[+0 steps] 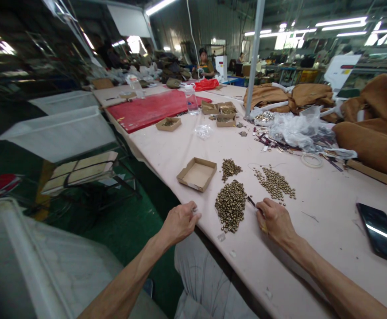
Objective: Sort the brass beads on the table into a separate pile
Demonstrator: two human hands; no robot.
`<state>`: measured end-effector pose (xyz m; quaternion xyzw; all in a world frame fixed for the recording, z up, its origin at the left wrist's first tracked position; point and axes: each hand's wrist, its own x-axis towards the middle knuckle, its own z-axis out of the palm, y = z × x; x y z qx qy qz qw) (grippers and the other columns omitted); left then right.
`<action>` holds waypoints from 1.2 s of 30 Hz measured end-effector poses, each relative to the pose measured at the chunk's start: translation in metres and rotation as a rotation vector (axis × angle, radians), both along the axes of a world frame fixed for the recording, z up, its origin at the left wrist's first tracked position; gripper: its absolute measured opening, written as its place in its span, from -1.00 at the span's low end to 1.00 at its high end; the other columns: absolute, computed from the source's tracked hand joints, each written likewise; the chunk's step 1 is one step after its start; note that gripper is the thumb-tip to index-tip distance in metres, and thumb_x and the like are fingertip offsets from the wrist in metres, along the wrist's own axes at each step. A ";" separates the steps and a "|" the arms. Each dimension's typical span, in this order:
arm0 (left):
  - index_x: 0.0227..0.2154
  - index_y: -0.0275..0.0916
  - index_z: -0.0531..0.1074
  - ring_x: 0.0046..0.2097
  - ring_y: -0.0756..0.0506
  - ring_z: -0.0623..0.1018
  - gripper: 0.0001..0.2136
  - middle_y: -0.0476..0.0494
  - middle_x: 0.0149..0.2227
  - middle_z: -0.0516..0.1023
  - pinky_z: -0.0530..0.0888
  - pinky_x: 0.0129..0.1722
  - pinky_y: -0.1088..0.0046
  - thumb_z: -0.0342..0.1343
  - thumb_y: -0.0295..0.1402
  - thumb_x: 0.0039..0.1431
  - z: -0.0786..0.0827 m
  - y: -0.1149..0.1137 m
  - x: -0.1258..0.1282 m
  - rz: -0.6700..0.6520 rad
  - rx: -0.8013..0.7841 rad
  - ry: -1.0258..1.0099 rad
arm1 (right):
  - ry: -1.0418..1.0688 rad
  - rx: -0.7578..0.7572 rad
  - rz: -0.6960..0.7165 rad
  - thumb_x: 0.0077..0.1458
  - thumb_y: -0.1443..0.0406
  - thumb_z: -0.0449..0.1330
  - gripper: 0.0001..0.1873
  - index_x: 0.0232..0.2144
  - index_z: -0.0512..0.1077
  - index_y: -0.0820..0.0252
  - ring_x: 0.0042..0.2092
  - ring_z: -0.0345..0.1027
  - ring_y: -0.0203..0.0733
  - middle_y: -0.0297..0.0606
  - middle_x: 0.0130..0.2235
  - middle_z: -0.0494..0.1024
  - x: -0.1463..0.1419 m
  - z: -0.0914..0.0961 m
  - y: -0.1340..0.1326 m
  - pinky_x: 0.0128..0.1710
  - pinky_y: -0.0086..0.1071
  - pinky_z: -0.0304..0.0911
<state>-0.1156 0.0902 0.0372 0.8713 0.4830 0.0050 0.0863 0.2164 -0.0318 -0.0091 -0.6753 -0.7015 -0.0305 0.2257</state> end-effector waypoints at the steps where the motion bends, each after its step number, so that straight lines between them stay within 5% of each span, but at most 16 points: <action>1: -0.13 -0.17 0.37 -0.11 -0.22 0.62 -0.78 -0.22 -0.20 0.62 0.42 -0.13 0.33 -0.01 -0.17 0.31 0.000 0.000 0.000 -0.001 0.004 0.002 | 0.002 -0.006 0.011 0.19 0.31 0.05 -0.77 -0.27 0.52 0.18 -0.35 0.30 -0.25 -0.24 -0.37 0.46 -0.002 0.000 -0.002 -0.31 -0.39 0.09; 22: -0.11 -0.17 0.39 -0.12 -0.23 0.62 -0.78 -0.22 -0.20 0.63 0.42 -0.13 0.32 -0.02 -0.18 0.32 0.007 -0.002 0.001 0.006 -0.011 0.017 | -0.003 -0.012 -0.058 0.20 0.30 0.04 -0.77 -0.31 0.51 0.17 -0.34 0.32 -0.23 -0.23 -0.35 0.48 -0.010 0.001 0.018 -0.30 -0.37 0.09; 36: -0.10 -0.16 0.38 -0.12 -0.22 0.62 -0.78 -0.21 -0.22 0.62 0.42 -0.13 0.33 -0.01 -0.18 0.32 0.004 -0.001 0.000 0.002 -0.006 0.000 | 0.015 -0.001 -0.056 0.20 0.30 0.03 -0.77 -0.30 0.50 0.19 -0.33 0.33 -0.21 -0.21 -0.35 0.47 -0.008 0.000 0.008 -0.29 -0.37 0.13</action>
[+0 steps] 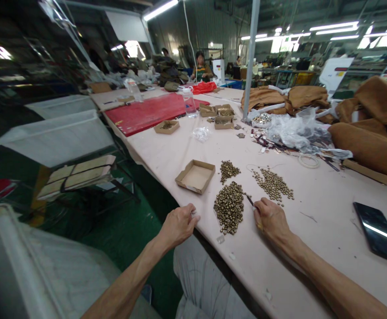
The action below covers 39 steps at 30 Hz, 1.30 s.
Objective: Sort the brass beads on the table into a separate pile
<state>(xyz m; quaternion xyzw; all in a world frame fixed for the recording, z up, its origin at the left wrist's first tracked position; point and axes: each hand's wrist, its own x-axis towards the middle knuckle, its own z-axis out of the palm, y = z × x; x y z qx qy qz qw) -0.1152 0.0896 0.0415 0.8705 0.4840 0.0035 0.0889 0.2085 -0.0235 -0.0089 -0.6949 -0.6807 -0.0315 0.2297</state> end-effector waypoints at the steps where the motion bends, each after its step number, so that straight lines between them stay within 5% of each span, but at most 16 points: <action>1: -0.10 -0.16 0.38 -0.11 -0.22 0.62 -0.78 -0.20 -0.22 0.62 0.42 -0.13 0.34 -0.02 -0.18 0.32 0.000 0.000 -0.001 -0.005 -0.002 -0.005 | 0.002 -0.005 0.006 0.21 0.30 0.03 -0.76 -0.29 0.50 0.18 -0.33 0.32 -0.21 -0.20 -0.35 0.47 0.003 0.001 -0.001 -0.29 -0.37 0.13; 9: -0.10 -0.17 0.38 -0.06 -0.23 0.61 -0.77 -0.25 -0.16 0.62 0.42 -0.09 0.32 -0.01 -0.18 0.31 0.001 0.000 0.002 0.014 -0.024 0.006 | -0.022 -0.111 0.229 0.30 0.25 0.01 -0.72 -0.20 0.51 0.15 -0.29 0.33 -0.22 -0.18 -0.29 0.48 0.044 0.007 -0.036 -0.28 -0.38 0.17; 15: -0.10 -0.16 0.38 -0.11 -0.22 0.62 -0.77 -0.22 -0.20 0.62 0.42 -0.12 0.33 -0.02 -0.17 0.32 0.002 -0.001 0.003 0.016 -0.004 0.011 | -0.091 -0.071 0.253 0.29 0.28 0.01 -0.72 -0.25 0.53 0.14 -0.27 0.32 -0.21 -0.20 -0.34 0.47 0.053 0.006 -0.008 -0.25 -0.38 0.14; 39: -0.13 -0.16 0.37 -0.13 -0.23 0.62 -0.78 -0.21 -0.22 0.62 0.42 -0.15 0.32 -0.02 -0.17 0.32 -0.003 0.002 -0.002 -0.012 0.010 -0.013 | -0.100 0.000 0.073 0.24 0.33 0.03 -0.75 -0.21 0.52 0.20 -0.24 0.32 -0.19 -0.16 -0.26 0.46 0.025 -0.011 0.017 -0.24 -0.38 0.13</action>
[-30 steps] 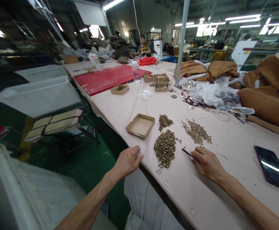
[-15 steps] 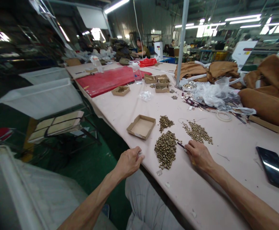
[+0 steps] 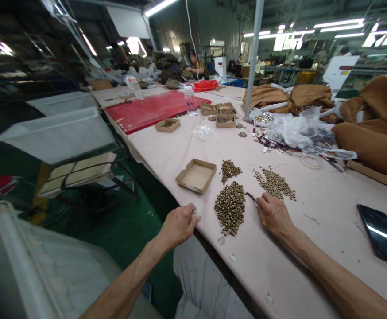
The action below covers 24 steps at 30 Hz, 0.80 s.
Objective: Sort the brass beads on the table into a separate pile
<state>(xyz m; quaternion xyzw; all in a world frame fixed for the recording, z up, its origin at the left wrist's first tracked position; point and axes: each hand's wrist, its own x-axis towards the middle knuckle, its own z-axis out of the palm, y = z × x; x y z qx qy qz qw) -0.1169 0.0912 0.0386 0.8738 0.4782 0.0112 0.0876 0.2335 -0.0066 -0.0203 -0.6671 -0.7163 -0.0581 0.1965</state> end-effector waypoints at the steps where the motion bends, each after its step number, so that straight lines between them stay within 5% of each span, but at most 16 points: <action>1: -0.12 -0.16 0.37 -0.14 -0.23 0.62 -0.78 -0.21 -0.22 0.62 0.42 -0.16 0.33 -0.02 -0.17 0.32 0.000 0.000 0.000 0.002 0.002 0.000 | 0.000 -0.002 -0.003 0.24 0.33 0.03 -0.75 -0.20 0.52 0.20 -0.24 0.32 -0.19 -0.16 -0.26 0.46 -0.001 0.000 0.001 -0.24 -0.38 0.12; 24: -0.14 -0.17 0.35 -0.18 -0.21 0.62 -0.80 -0.20 -0.22 0.61 0.40 -0.20 0.35 -0.03 -0.18 0.32 0.002 -0.001 -0.004 -0.013 0.014 0.013 | -0.035 -0.015 -0.043 0.21 0.35 0.06 -0.77 -0.18 0.51 0.19 -0.23 0.31 -0.19 -0.17 -0.26 0.46 -0.016 0.000 0.023 -0.24 -0.38 0.09</action>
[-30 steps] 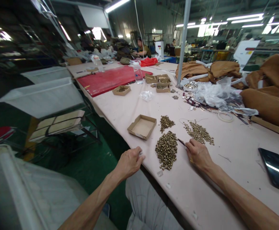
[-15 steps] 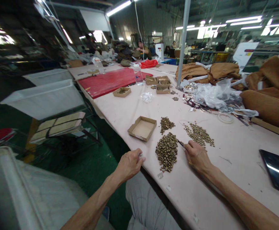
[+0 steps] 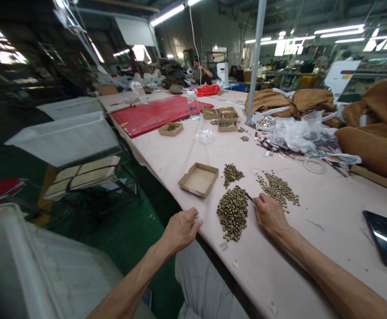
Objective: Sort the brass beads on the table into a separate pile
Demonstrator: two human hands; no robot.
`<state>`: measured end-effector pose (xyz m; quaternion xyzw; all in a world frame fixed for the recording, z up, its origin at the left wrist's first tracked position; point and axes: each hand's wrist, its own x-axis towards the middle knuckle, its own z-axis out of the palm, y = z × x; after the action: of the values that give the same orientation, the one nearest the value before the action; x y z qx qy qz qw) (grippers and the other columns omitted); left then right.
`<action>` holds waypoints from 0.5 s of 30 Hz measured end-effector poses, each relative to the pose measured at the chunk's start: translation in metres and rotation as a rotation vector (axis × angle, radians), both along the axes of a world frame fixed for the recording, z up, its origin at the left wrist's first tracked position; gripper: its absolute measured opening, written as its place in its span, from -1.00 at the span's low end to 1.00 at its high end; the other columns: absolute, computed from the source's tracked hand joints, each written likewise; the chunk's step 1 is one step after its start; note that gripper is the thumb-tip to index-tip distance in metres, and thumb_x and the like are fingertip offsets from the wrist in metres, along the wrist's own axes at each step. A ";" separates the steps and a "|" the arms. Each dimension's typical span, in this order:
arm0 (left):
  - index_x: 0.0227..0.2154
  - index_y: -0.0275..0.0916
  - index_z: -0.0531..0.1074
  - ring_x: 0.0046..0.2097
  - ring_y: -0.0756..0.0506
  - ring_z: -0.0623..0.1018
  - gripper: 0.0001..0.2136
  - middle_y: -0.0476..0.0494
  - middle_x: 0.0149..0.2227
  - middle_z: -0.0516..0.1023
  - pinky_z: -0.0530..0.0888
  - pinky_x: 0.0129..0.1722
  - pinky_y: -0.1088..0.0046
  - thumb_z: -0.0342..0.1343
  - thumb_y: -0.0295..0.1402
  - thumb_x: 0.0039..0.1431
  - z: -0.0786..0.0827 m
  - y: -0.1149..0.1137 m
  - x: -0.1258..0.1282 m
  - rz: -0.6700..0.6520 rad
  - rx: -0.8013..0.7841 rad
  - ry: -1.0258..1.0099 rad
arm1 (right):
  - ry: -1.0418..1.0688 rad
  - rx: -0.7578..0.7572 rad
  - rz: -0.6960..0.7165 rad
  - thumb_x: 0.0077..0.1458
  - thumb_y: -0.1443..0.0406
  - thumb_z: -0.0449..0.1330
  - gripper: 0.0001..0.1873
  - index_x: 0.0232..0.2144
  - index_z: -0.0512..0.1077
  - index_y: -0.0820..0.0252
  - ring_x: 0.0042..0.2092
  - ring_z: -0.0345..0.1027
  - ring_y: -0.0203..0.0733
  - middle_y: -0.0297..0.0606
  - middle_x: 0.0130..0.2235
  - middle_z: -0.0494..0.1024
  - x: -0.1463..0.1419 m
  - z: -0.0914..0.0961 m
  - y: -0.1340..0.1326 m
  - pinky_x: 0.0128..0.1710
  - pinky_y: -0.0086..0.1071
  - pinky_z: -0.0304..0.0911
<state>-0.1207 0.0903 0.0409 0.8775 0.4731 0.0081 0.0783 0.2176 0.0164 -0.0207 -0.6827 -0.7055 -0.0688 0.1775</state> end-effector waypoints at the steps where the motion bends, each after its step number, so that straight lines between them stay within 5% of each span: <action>1: -0.14 -0.17 0.35 -0.18 -0.20 0.62 -0.79 -0.20 -0.22 0.61 0.40 -0.20 0.35 -0.03 -0.18 0.32 0.000 0.000 0.000 0.000 -0.002 0.002 | -0.002 -0.001 -0.008 0.21 0.35 0.05 -0.77 -0.19 0.51 0.19 -0.23 0.31 -0.20 -0.18 -0.26 0.46 0.000 0.000 0.000 -0.24 -0.38 0.09; 15: -0.19 -0.18 0.36 -0.15 -0.21 0.62 -0.80 -0.21 -0.22 0.62 0.41 -0.17 0.35 -0.02 -0.17 0.32 0.007 -0.002 0.004 0.032 -0.034 0.019 | -0.001 -0.018 -0.082 0.22 0.33 0.06 -0.78 -0.21 0.50 0.20 -0.24 0.32 -0.20 -0.19 -0.27 0.46 -0.004 0.005 0.004 -0.25 -0.37 0.08</action>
<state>-0.1171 0.0887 0.0476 0.8683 0.4880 -0.0071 0.0883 0.2141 0.0207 -0.0158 -0.7125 -0.6776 -0.0702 0.1681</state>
